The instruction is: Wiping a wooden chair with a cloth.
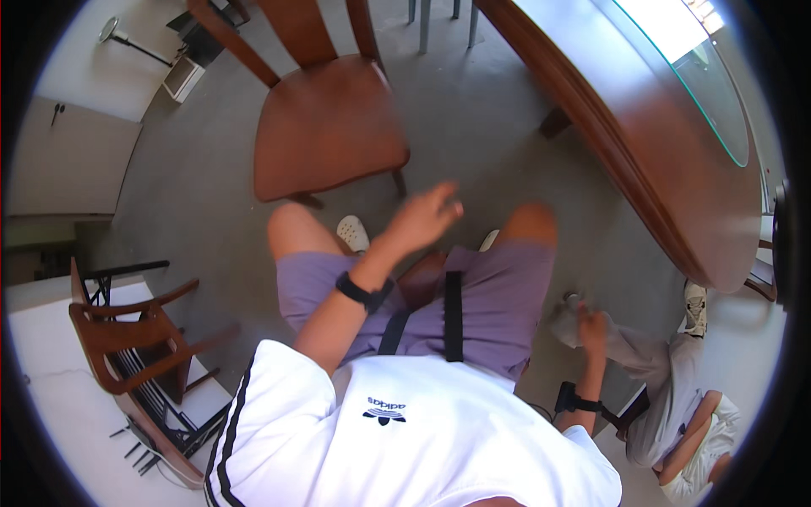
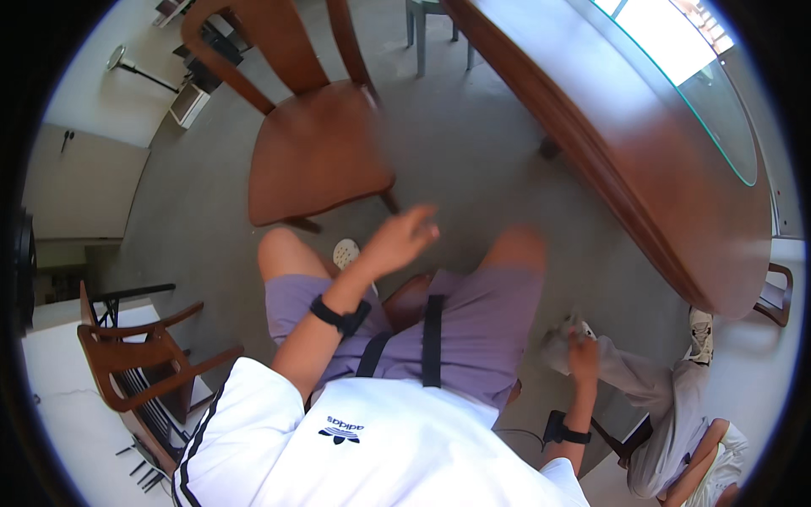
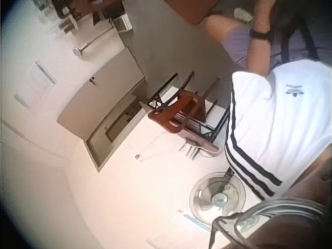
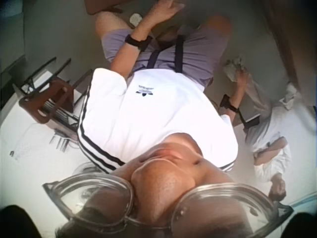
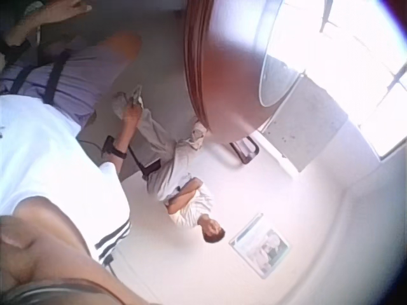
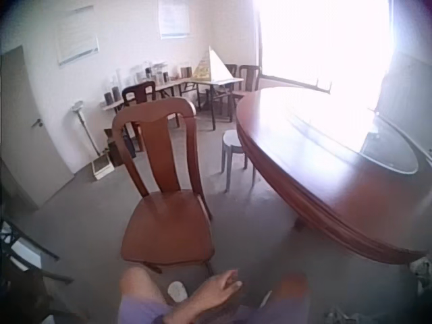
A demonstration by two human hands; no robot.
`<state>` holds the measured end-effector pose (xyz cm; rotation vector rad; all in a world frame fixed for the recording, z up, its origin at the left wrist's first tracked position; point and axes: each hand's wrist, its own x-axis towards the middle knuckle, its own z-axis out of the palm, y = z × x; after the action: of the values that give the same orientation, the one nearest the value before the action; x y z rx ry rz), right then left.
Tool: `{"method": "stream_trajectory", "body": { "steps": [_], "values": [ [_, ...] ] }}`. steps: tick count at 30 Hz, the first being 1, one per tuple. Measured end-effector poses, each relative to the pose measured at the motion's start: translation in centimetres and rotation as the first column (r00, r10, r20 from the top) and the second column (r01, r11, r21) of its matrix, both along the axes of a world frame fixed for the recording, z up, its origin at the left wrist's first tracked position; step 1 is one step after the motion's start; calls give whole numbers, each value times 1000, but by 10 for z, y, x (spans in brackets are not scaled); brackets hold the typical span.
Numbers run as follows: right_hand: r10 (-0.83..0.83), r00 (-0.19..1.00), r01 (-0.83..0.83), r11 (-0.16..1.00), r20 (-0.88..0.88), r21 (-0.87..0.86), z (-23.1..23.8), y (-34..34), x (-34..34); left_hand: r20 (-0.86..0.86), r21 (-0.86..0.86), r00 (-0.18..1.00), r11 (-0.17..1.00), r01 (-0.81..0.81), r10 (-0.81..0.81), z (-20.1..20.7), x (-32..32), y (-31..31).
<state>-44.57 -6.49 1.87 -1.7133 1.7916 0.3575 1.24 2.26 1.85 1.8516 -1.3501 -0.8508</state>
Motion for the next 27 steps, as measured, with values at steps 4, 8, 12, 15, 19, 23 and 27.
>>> {"method": "stream_trajectory", "body": {
  "steps": [4,8,12,15,19,23,27],
  "values": [
    [-257,500,795,514,827,-321,109,29,68,-608,-167,629,697,-697,484,35,84,7],
    [106,-6,606,792,994,-81,135,29,164,-824,44,1,65,-997,567,9,217,89],
    [-327,7,217,923,945,317,109,-47,319,-714,271,-248,-68,-960,654,-37,273,135],
    [-558,95,67,830,825,554,22,-97,390,-664,165,-190,-106,-981,723,-74,318,158],
    [-749,103,205,660,655,723,-131,-131,417,-498,353,-291,-115,-928,817,-97,329,163],
    [-785,191,251,619,589,744,-171,-118,429,-576,484,-103,236,-842,811,-123,332,154],
    [-702,220,110,708,678,698,-122,-59,494,-579,415,97,395,-819,810,-126,345,177]
  ]
}}
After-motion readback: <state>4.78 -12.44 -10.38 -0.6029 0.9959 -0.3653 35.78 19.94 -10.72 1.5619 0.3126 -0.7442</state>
